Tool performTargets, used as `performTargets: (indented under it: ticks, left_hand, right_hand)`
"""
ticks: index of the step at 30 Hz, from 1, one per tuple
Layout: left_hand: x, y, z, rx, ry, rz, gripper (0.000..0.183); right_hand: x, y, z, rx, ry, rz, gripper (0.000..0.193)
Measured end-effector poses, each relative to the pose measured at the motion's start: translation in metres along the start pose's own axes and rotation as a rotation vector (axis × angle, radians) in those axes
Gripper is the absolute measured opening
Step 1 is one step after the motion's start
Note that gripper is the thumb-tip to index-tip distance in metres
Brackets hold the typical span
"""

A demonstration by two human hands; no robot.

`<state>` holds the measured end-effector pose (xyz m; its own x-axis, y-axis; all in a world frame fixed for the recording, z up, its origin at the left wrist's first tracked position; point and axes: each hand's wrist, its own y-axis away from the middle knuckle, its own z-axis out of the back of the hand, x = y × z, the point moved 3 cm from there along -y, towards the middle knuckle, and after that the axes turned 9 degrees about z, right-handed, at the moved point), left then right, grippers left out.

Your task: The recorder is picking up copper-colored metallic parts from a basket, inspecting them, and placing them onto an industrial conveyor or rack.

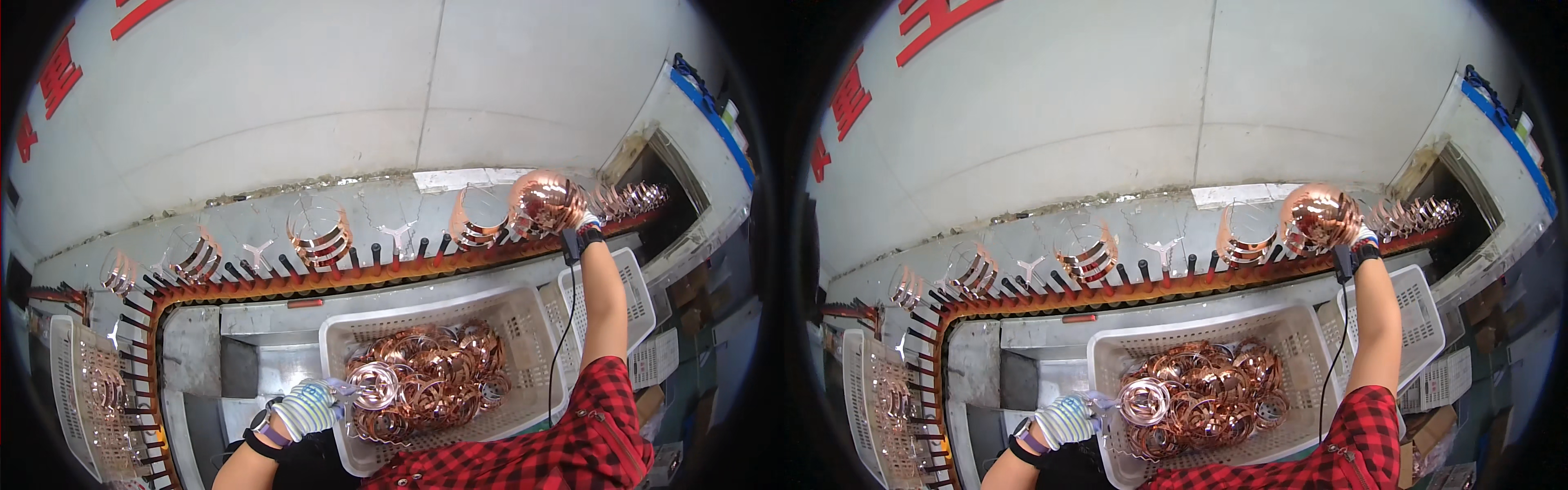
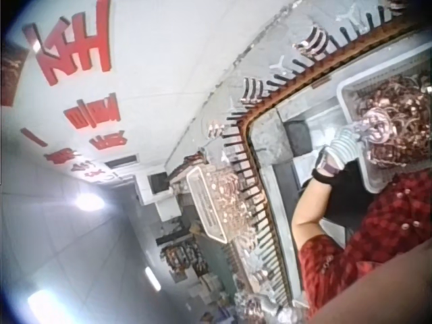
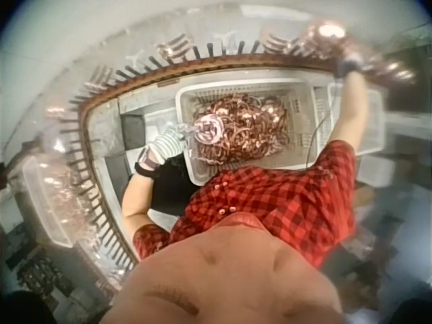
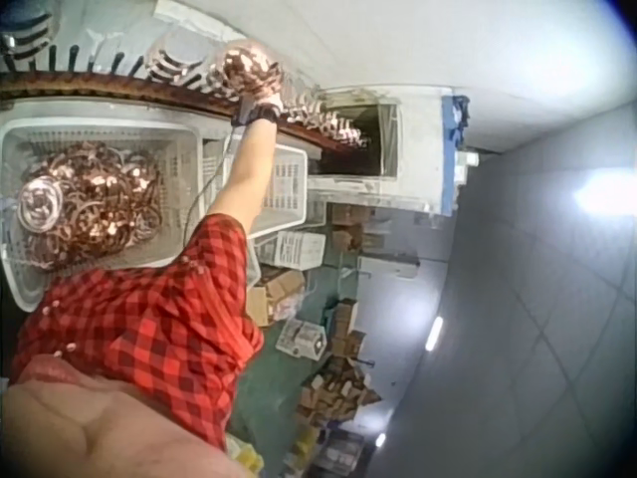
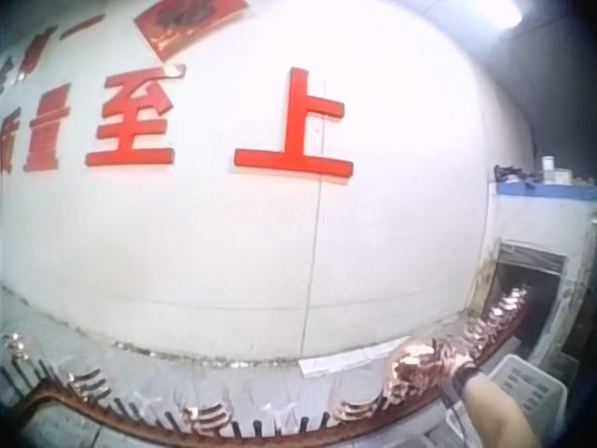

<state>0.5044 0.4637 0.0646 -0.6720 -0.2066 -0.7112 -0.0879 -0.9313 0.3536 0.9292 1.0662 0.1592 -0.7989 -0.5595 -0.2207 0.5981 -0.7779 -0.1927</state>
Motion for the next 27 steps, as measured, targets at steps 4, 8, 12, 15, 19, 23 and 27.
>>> performTargets:
  ticks: [4,8,12,15,19,23,27]
  left_hand:
    - [-0.002,0.002,0.002,0.005,0.07,0.042,0.05]
    - [0.0,0.005,0.002,-0.034,-0.009,-0.026,0.049]
    - [-0.001,0.007,0.002,-0.035,0.039,-0.033,0.048]
    - [-0.009,0.005,0.003,-0.02,-0.007,-0.033,0.048]
    - [-0.022,-0.001,0.007,-0.007,-0.088,-0.041,0.051]
    - [-0.026,-0.009,0.006,-0.032,-0.089,-0.071,0.052]
    - [-0.026,-0.007,0.004,-0.042,-0.119,-0.085,0.053]
  right_hand:
    - [0.037,-0.005,-0.002,0.035,-0.095,0.1,0.065]
    - [0.071,-0.006,0.007,0.041,-0.257,0.195,0.065]
    - [0.107,-0.004,0.021,0.0,-0.553,0.263,0.064]
    - [0.139,-0.004,0.031,-0.052,-0.881,0.29,0.063]
    - [0.18,0.001,0.046,-0.131,-1.227,0.301,0.063]
    - [0.187,0.014,0.078,-0.269,-1.251,0.332,0.062]
    - [0.164,0.044,0.117,-0.401,-0.933,0.389,0.061]
